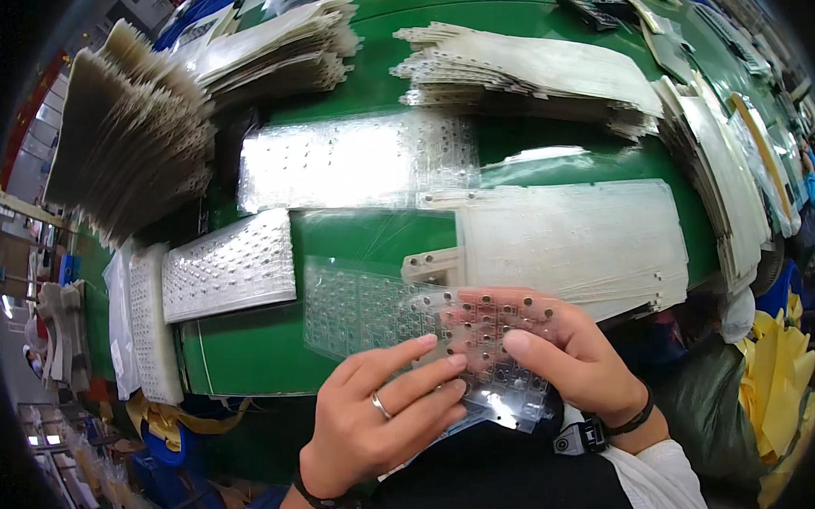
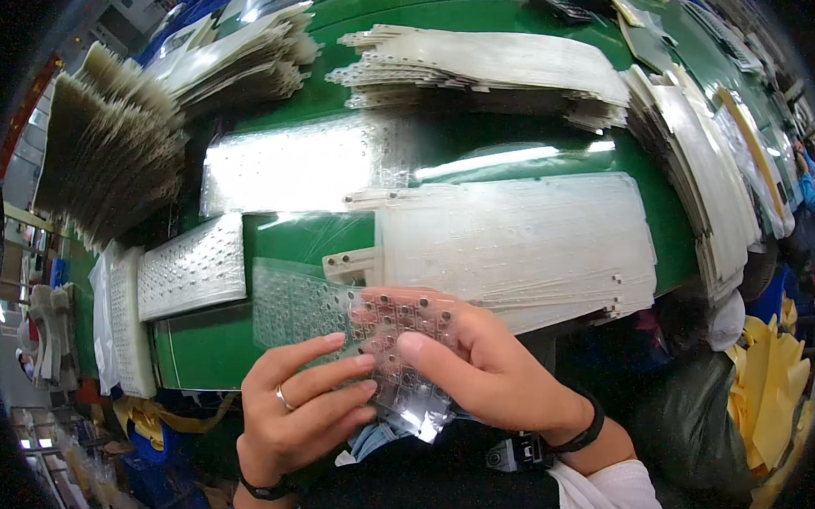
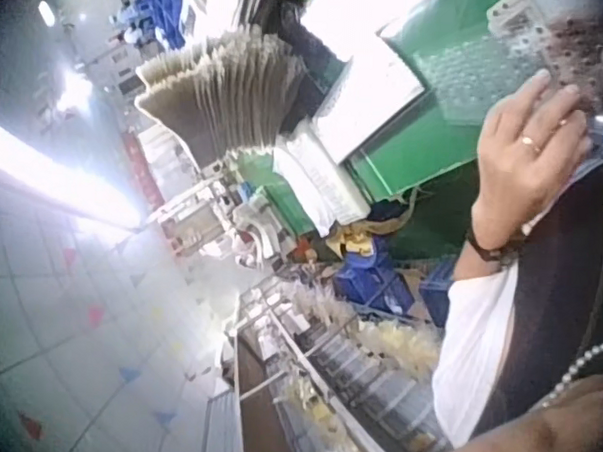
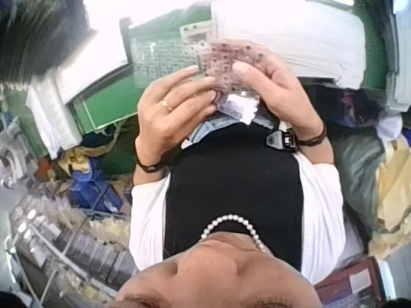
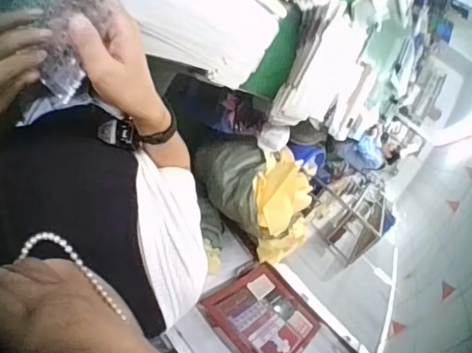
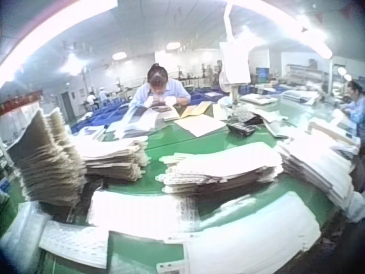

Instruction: Inspecting and sorting transparent plastic electronic components at a factory workstation.

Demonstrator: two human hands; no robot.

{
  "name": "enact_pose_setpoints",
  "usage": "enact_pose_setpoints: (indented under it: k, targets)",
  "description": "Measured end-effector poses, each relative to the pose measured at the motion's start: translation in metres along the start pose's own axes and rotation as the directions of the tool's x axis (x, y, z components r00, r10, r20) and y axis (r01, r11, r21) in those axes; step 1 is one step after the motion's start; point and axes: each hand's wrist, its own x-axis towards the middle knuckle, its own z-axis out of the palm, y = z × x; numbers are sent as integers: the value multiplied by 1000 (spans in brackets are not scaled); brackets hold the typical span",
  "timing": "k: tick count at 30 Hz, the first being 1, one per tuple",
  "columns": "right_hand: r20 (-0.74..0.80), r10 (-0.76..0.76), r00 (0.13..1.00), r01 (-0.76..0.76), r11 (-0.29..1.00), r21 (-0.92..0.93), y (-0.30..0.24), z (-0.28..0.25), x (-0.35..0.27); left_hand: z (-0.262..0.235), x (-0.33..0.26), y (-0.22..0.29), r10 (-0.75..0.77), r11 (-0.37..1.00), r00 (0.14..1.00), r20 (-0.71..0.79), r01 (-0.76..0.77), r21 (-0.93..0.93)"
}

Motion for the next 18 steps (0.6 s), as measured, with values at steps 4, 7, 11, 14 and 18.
enact_pose_setpoints:
  k: [4,7,11,14,18]
  targets:
    - [19,-20,1000,21,1000,-10,3,-2,-1,0,4,-3,-106,986,974,-200,76,-149]
    - [57,-56,997,59,996,-69,9,-3,-4,7,11,-7,-180,984,945,-273,168,-67]
    - [109,-107,988,124,980,-159,11,-8,-7,11,17,-8,-290,941,935,-204,240,-237]
    - [70,-183,981,196,932,-305,11,-3,-10,9,17,-5,-385,871,909,-159,300,-389]
    - [0,-625,780,430,536,-727,11,4,-4,4,17,2,-407,853,908,-93,342,-395]
